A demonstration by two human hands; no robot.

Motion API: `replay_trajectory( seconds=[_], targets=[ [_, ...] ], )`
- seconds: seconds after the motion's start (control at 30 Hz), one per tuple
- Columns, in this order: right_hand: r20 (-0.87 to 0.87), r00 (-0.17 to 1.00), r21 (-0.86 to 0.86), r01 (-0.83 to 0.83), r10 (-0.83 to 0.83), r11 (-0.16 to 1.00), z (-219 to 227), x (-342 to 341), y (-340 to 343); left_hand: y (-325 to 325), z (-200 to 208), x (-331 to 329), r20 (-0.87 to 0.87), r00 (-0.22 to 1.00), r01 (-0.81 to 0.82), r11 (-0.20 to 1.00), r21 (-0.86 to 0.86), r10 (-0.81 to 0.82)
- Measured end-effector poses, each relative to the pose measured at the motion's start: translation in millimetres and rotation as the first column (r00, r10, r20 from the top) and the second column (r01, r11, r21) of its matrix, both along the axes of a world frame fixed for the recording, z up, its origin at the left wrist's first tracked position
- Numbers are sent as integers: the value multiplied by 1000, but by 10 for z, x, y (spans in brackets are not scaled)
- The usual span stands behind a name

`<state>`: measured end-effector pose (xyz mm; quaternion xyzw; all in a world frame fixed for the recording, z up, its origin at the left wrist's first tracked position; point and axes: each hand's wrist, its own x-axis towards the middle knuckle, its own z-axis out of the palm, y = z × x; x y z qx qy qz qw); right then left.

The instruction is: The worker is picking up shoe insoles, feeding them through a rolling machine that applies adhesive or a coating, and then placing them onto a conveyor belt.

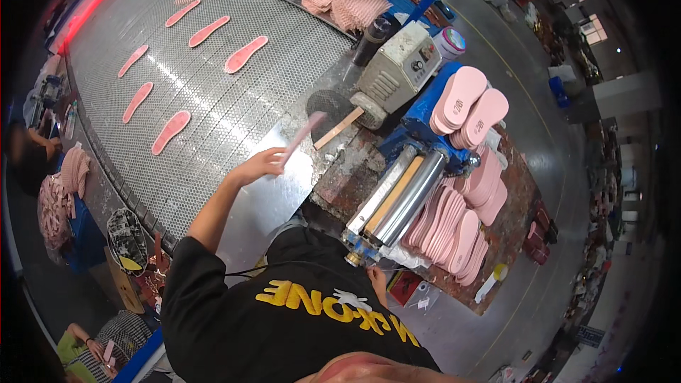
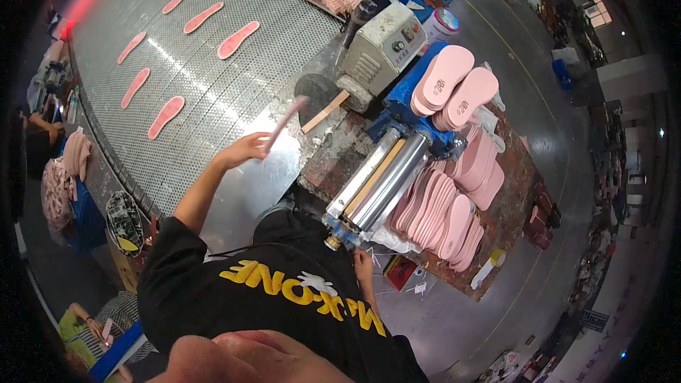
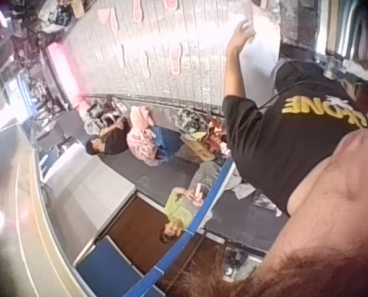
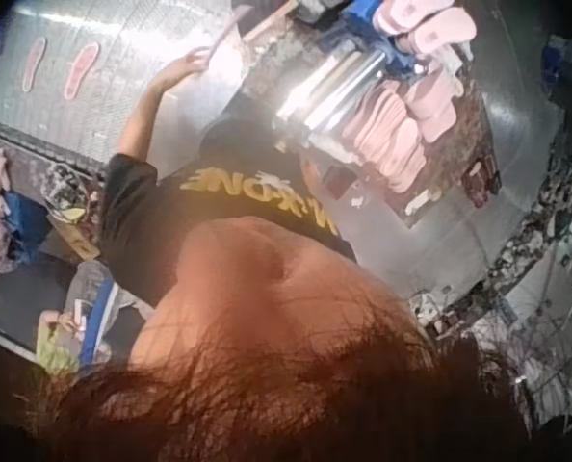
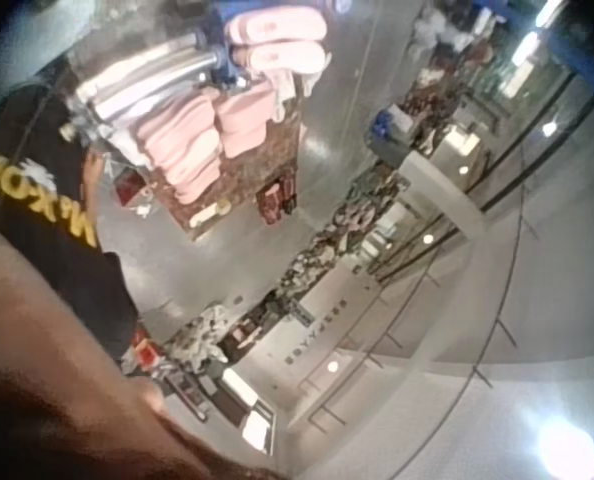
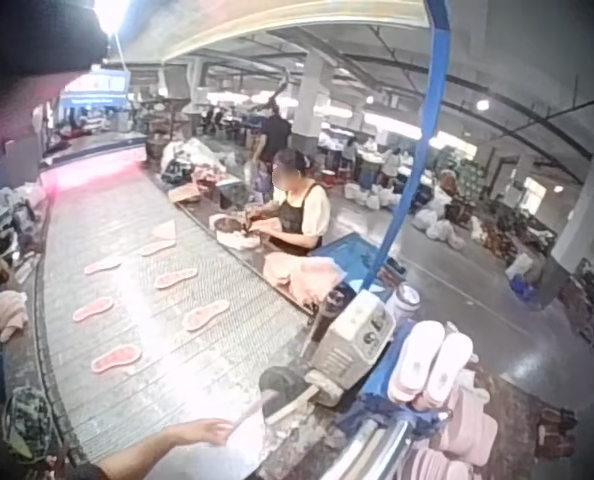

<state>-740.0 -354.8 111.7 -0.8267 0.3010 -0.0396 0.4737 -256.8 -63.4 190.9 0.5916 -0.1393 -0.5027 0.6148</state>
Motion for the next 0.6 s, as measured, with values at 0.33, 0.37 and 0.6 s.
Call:
replay_trajectory(
  seconds=[0.33,0.37,0.6],
  targets=[
    [-493,864,400,334,-107,854,276,-128,-147,2046,-1208,42,-348,498,-712,604,358,794],
    [-501,857,395,348,-119,850,308,-137,-118,2043,-1266,90,-270,470,-751,541,378,840],
    [-484,855,412,412,-188,813,52,-564,131,1141,-1264,792,-283,497,-791,562,240,820]
  ],
)
